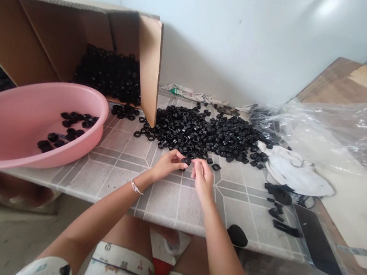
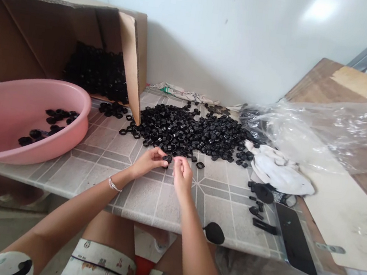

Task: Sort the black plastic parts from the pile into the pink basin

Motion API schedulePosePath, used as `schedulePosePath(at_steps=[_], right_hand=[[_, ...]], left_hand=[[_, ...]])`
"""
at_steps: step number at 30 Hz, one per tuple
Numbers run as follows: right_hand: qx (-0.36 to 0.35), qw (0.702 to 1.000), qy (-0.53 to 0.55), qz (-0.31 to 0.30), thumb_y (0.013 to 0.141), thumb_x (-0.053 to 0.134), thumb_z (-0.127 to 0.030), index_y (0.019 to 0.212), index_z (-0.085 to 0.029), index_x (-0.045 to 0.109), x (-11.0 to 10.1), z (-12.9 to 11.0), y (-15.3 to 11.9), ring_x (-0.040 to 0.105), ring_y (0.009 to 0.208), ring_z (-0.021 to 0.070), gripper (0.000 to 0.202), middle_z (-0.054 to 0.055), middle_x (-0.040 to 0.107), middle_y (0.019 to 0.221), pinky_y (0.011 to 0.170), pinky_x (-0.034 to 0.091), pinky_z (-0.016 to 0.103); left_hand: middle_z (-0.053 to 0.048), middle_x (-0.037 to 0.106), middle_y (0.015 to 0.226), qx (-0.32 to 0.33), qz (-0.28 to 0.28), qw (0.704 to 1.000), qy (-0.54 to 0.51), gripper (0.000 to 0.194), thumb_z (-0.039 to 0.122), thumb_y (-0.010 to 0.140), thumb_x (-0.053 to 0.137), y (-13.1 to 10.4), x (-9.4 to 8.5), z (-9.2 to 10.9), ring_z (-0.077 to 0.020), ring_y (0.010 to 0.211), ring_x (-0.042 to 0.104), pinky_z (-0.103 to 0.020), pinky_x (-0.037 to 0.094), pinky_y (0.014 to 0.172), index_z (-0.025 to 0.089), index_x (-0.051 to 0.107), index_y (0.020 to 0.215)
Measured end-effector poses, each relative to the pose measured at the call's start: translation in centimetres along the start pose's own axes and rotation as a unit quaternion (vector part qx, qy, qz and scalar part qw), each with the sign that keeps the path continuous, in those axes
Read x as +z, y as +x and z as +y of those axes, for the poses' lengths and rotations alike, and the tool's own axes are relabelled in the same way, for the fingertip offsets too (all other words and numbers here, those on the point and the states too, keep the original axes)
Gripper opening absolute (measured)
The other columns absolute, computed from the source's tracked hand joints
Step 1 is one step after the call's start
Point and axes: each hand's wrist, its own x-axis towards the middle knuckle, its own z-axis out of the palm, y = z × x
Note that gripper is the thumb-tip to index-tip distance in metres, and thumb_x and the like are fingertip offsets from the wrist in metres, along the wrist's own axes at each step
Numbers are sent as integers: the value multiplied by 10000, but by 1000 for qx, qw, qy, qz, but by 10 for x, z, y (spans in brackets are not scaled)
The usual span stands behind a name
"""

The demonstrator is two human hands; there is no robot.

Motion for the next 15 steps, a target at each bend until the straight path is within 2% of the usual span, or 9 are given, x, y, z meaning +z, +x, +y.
schedulePosePath(at_steps=[2,4,9,11,15], right_hand=[[3,997,59,-56,869,476,-476,1090,-217,579,-1,0,2,528,595,116,356,9,585,810,564,438,255],[6,992,85,-88,841,531,-454,1117,-235,568,-1,1,3,546,621,121,353,4,585,822,590,465,266],[16,992,85,-96,840,541,-461,993,-223,529,3,5,0,558,628,135,282,-18,562,726,615,473,278],[20,994,54,-94,866,486,-477,973,-221,514,4,6,-1,552,616,139,279,-17,562,708,610,460,277],[20,996,-32,-81,921,356,-485,817,-225,482,5,6,-2,521,575,151,307,-33,497,593,600,426,278]], left_hand=[[13,601,739,3,-4,1000,-12,410,402,655,775,-1,-1,5,-107,694,567,-265,439,717,144,516,842],[4,605,740,8,-16,1000,-12,402,437,682,750,-3,-2,9,-106,685,560,-263,442,708,135,538,843],[-7,599,731,13,-26,999,20,400,502,743,675,-5,-4,10,-106,676,545,-264,444,700,118,584,807],[-14,604,758,19,-33,999,18,395,495,743,679,-4,-4,7,-116,703,555,-272,447,716,121,583,826],[-31,608,843,50,-50,997,41,364,421,724,718,-5,0,1,-135,770,572,-298,455,764,141,575,906]])
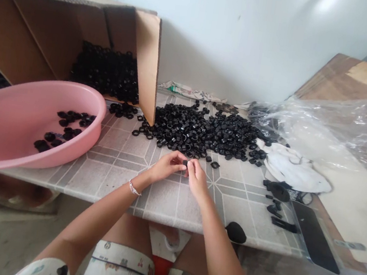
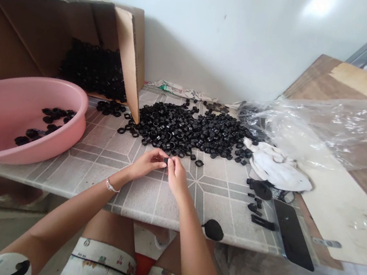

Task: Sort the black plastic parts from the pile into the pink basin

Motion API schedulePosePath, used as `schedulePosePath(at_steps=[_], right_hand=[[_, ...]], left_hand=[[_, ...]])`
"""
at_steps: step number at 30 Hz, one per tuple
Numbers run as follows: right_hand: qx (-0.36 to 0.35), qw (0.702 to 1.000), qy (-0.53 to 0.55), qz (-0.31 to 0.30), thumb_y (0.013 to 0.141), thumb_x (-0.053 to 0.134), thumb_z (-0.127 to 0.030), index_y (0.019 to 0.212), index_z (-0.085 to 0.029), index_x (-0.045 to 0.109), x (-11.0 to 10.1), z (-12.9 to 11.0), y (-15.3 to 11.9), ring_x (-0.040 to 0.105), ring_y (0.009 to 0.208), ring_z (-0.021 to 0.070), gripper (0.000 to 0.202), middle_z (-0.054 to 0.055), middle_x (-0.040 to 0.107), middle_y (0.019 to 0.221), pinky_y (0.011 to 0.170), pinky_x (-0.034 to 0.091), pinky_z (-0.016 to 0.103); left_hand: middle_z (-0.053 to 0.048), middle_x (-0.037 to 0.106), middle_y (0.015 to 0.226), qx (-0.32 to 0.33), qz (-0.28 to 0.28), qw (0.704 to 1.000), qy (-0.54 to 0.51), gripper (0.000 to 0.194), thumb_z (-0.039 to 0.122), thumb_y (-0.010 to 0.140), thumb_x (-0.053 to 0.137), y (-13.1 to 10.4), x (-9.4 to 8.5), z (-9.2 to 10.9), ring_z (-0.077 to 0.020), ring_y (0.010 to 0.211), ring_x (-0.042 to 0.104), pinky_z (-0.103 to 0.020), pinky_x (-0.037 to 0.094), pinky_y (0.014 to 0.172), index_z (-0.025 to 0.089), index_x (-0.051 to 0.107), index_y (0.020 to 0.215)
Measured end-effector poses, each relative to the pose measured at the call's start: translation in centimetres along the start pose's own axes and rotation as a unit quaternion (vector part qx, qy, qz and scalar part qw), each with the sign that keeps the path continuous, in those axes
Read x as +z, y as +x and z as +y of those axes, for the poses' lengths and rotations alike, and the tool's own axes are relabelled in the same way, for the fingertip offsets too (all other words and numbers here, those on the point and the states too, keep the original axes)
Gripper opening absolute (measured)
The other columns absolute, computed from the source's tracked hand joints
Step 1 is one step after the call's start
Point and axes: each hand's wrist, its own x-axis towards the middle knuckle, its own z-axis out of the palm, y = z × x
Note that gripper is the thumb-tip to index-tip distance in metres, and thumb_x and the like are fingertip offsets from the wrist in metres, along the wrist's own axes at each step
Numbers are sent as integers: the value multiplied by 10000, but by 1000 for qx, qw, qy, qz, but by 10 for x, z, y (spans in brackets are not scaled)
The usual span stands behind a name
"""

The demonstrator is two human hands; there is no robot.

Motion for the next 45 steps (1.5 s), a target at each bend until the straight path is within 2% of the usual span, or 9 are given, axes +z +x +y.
schedulePosePath(at_steps=[5,10,13,21,25,31,40,43,45], right_hand=[[-29,998,-46,43,929,345,-473,914,-220,500,-1,2,1,569,665,175,297,12,580,725,645,446,300],[-73,995,-64,34,933,354,-467,1065,-209,496,0,3,-1,617,772,194,323,75,639,921,706,489,326],[-82,990,-116,24,943,321,-449,1083,-199,493,2,2,-4,631,875,227,334,113,647,1011,745,488,348],[-18,987,-157,39,961,221,-459,878,-224,509,3,-1,-4,585,663,227,380,65,603,713,594,396,315],[-14,991,-110,73,953,228,-489,850,-230,500,1,-4,-3,559,658,216,390,43,571,686,604,385,307],[-26,994,-97,50,947,244,-492,859,-229,484,0,-7,-5,559,670,205,367,41,576,716,628,390,303],[-13,995,-92,46,946,212,-522,832,-225,500,1,-5,-2,556,628,202,429,29,562,652,593,382,297],[-10,995,-76,60,947,208,-525,833,-226,496,1,-7,-2,554,614,196,430,28,574,661,597,391,300],[-18,994,-83,67,946,223,-516,848,-227,492,1,-8,-3,567,641,202,406,38,594,696,613,400,306]], left_hand=[[-86,569,1145,40,59,997,32,559,417,669,766,0,3,1,-176,997,564,-309,453,849,188,519,1115],[-45,614,736,-74,35,996,30,550,651,847,408,1,-1,1,-125,635,540,-279,434,637,126,570,869],[-19,583,650,-92,5,995,41,518,638,819,480,1,-3,1,-111,597,514,-266,419,625,129,549,749],[-29,602,881,-4,-14,1000,23,360,402,721,713,-1,1,0,-128,778,559,-294,453,769,154,565,937],[-74,594,1074,14,8,1000,26,491,398,701,741,-2,5,1,-124,814,575,-289,462,766,182,523,1084],[-44,595,670,-98,-35,994,37,586,666,856,370,-2,2,5,-116,581,534,-271,425,596,116,558,781],[-83,574,1114,86,25,988,124,238,224,770,603,-5,6,6,-158,952,557,-284,455,785,174,537,993],[-92,578,1141,66,42,992,103,292,286,809,571,-4,6,4,-134,861,579,-271,464,738,178,508,1073],[-71,634,914,3,24,996,84,311,430,888,455,-4,6,4,-110,668,554,-261,450,647,148,544,988]])
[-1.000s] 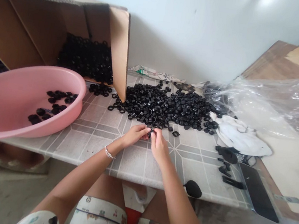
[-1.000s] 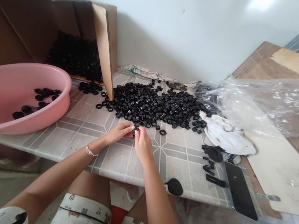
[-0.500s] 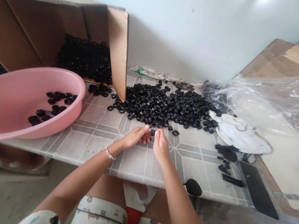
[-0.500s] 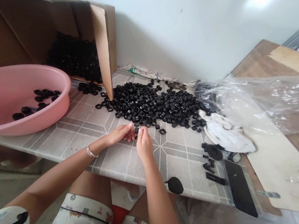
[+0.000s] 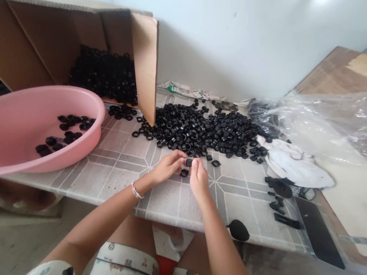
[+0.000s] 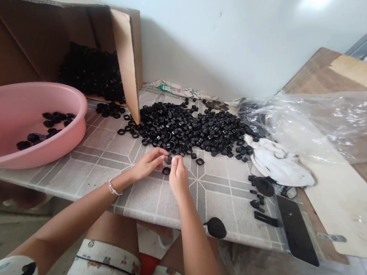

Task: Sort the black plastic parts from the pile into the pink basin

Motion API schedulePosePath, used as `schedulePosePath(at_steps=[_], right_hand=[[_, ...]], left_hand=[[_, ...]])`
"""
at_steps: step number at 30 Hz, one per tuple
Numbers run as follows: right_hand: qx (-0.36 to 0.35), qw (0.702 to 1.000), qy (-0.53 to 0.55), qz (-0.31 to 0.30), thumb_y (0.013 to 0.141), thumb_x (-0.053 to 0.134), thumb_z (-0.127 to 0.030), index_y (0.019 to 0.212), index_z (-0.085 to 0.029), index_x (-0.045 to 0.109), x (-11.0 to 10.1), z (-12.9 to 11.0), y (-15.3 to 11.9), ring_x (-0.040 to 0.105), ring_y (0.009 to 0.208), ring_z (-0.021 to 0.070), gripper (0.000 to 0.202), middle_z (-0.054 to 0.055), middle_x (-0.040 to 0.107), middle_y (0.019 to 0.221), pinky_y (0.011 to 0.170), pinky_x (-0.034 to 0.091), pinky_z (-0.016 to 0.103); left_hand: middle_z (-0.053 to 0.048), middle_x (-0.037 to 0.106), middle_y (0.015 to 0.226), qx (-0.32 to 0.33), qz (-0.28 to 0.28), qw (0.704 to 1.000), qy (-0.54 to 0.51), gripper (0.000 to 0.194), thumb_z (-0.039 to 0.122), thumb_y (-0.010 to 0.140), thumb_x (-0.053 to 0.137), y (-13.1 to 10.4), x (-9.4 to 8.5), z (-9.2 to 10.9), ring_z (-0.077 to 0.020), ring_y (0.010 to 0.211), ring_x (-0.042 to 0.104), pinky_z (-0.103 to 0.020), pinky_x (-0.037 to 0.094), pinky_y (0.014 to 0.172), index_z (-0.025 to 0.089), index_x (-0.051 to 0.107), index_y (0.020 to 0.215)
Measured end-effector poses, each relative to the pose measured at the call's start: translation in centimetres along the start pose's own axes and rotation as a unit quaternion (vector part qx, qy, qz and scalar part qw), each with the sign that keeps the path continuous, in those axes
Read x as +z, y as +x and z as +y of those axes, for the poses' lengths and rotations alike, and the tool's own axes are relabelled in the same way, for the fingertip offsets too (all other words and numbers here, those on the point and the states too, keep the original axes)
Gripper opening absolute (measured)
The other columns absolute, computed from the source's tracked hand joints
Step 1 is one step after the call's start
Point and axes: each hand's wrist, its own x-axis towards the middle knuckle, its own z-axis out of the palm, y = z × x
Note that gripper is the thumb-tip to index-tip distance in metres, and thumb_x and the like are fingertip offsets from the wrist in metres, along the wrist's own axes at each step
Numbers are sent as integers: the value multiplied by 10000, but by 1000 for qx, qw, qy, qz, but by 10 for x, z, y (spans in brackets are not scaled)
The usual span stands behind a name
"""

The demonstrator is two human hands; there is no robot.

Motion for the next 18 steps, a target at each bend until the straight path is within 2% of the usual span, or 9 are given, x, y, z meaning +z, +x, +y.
schedulePosePath(at_steps=[3,7,10,14,16,18], right_hand=[[-21,1000,-16,-16,949,252,-479,897,-230,494,0,0,-2,585,669,206,351,39,608,719,622,405,305],[-31,998,-32,-39,954,255,-449,909,-235,501,0,2,-3,589,657,202,329,29,604,698,614,403,299],[-24,998,-49,-28,949,243,-464,882,-231,501,0,4,-2,578,648,212,354,39,593,693,607,389,306],[-13,999,-24,-29,944,249,-487,816,-241,464,3,6,-2,533,602,199,351,15,526,637,582,364,300],[-8,999,14,-37,946,256,-500,801,-244,445,4,8,-2,507,582,181,349,-4,490,617,570,363,288],[-6,998,55,-38,950,248,-506,825,-241,451,3,11,-1,502,594,168,356,-7,493,638,567,373,279]], left_hand=[[-40,585,637,-63,-54,997,2,551,593,907,313,-1,-1,2,-109,548,493,-263,411,579,131,564,741],[-25,570,654,-48,-75,996,24,518,616,868,409,-2,-1,3,-120,605,507,-268,419,616,140,547,719],[-16,565,716,-6,-57,996,65,404,548,851,507,-2,-2,0,-127,666,516,-268,437,645,152,531,771],[-42,559,864,84,15,990,112,286,420,790,642,0,-4,-5,-153,792,537,-288,469,715,162,544,865],[-51,557,917,93,32,991,96,279,397,783,653,0,-5,-6,-154,824,548,-291,482,739,165,548,897],[-44,572,910,64,26,996,57,310,414,773,664,1,-4,-5,-146,803,564,-285,490,732,167,542,915]])
